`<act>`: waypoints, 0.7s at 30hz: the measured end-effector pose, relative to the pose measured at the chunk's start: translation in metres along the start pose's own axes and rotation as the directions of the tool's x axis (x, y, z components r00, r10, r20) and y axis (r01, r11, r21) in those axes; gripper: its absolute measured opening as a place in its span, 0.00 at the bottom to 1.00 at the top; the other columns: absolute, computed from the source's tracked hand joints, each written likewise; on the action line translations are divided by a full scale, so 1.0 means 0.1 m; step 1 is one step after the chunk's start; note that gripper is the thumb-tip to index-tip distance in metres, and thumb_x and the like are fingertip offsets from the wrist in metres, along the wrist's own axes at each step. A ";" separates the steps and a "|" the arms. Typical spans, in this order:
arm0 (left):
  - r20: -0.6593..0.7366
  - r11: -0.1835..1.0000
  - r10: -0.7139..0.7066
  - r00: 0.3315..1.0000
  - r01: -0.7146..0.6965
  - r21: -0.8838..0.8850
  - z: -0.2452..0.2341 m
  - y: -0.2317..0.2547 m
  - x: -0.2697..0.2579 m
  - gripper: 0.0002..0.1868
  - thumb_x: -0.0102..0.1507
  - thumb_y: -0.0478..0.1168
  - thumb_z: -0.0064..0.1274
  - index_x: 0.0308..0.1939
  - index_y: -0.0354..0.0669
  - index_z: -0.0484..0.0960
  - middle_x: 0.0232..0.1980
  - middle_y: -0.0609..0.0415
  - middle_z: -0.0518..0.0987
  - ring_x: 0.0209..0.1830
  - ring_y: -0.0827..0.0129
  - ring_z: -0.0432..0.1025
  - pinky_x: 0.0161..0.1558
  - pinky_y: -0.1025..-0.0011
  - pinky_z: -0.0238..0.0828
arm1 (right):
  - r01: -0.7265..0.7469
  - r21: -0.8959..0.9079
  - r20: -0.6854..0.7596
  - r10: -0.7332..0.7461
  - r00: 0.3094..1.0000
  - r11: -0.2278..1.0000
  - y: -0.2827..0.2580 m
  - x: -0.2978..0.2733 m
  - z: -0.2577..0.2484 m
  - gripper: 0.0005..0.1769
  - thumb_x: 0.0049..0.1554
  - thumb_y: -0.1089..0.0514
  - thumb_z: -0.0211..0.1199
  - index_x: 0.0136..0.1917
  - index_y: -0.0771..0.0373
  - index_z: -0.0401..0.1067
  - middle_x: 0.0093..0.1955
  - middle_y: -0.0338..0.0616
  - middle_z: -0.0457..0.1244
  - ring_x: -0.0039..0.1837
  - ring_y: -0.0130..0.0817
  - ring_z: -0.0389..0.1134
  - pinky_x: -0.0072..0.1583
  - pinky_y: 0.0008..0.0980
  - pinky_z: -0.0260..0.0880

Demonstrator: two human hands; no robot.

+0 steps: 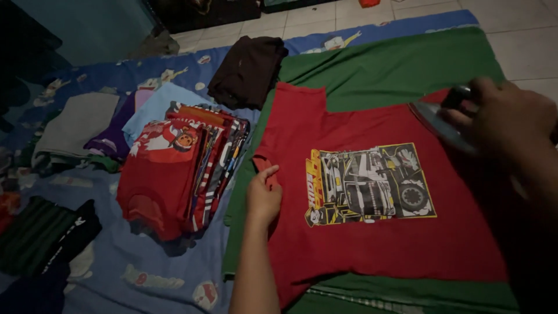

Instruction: Ironing and folding multiple t-shirts on a bed.

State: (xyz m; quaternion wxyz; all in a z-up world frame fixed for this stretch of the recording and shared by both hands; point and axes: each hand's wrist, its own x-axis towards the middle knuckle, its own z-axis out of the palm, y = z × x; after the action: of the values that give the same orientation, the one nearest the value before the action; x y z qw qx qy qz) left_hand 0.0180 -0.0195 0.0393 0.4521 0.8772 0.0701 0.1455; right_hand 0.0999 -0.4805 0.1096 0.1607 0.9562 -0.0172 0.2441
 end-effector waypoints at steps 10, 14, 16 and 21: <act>0.092 0.960 -0.151 0.984 0.169 -0.223 -0.10 0.25 0.01 0.34 0.54 0.26 0.51 0.65 0.51 0.79 0.66 0.51 0.76 0.65 0.60 0.73 0.60 0.68 0.68 | 0.152 0.162 0.238 -0.188 0.953 0.975 -0.40 -0.31 -0.58 0.39 0.45 0.23 0.66 0.64 0.41 0.70 0.48 0.38 0.70 0.38 0.39 0.74 0.35 0.38 0.74; 0.069 0.959 -0.191 0.979 0.201 -0.200 -0.03 0.18 0.00 0.36 0.54 0.26 0.53 0.67 0.50 0.76 0.72 0.50 0.69 0.72 0.60 0.66 0.67 0.68 0.65 | 0.279 0.196 0.061 -0.295 0.954 0.940 -0.38 -0.08 -0.42 0.38 0.47 0.23 0.64 0.63 0.42 0.71 0.47 0.39 0.69 0.40 0.40 0.73 0.39 0.39 0.73; 0.056 0.959 -0.190 0.980 0.198 -0.203 0.00 0.14 0.02 0.36 0.54 0.27 0.53 0.67 0.50 0.75 0.73 0.50 0.68 0.73 0.60 0.65 0.68 0.67 0.65 | 0.286 0.206 0.043 -0.300 0.953 0.936 -0.33 0.12 -0.26 0.38 0.47 0.23 0.65 0.63 0.43 0.72 0.47 0.39 0.70 0.39 0.39 0.73 0.39 0.39 0.73; 0.052 0.943 -0.200 0.978 0.206 -0.261 -0.04 0.16 0.05 0.36 0.53 0.27 0.55 0.67 0.49 0.77 0.72 0.50 0.68 0.72 0.60 0.65 0.68 0.67 0.63 | 0.020 -0.005 0.073 -0.020 0.997 1.000 0.01 0.52 0.30 0.41 0.53 0.24 0.67 0.72 0.44 0.71 0.45 0.46 0.72 0.41 0.39 0.75 0.41 0.36 0.73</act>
State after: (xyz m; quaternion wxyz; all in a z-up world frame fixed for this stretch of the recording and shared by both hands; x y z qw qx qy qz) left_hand 0.0214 -0.0240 0.0554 0.5787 0.7987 0.1343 0.0954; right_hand 0.1595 -0.4886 0.1091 0.1653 0.9641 -0.0142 0.2074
